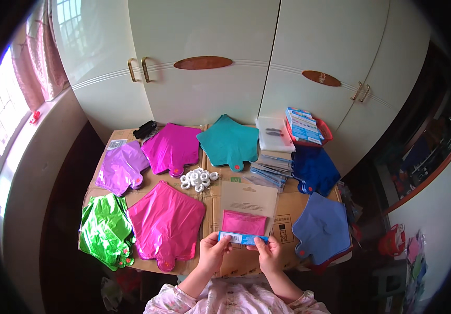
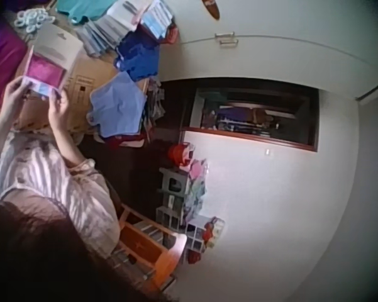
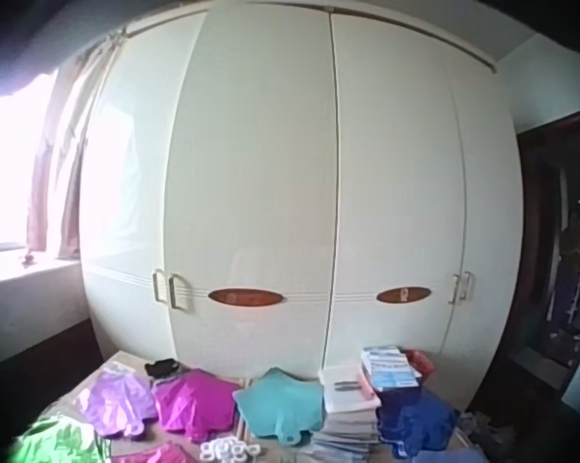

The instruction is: Fold colorful plastic sheets and place them into transparent packaging envelopes.

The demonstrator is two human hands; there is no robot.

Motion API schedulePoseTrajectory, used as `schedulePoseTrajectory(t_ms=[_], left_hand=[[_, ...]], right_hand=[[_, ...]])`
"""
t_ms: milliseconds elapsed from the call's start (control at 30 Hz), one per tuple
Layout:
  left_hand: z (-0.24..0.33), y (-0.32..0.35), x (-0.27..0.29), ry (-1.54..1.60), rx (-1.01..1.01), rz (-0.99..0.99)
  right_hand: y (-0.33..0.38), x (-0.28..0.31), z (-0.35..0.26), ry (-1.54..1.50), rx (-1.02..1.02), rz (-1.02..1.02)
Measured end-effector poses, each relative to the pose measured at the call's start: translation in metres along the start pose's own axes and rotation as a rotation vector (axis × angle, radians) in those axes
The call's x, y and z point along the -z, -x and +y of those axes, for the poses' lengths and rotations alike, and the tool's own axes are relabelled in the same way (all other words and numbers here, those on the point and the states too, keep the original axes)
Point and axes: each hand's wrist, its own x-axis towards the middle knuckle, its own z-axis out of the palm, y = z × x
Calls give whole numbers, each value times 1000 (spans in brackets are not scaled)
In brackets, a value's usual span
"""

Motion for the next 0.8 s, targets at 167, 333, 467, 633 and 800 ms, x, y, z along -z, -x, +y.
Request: schedulePoseTrajectory(t_ms=[167,333,467,633,800], left_hand=[[-5,1,2,-32,-53,14],[-5,1,0,-16,-56,71],[-9,-2,4,13,-84,104],[-11,-2,2,56,-107,74],[-16,6,-14,226,-90,-71]], right_hand=[[1,2,0,0,-42,-9],[-4,11,5,79,-39,-72],[-8,7,-5,18,-44,-138],[-6,11,3,-10,-116,-131],[3,3,14,-85,-115,-70]])
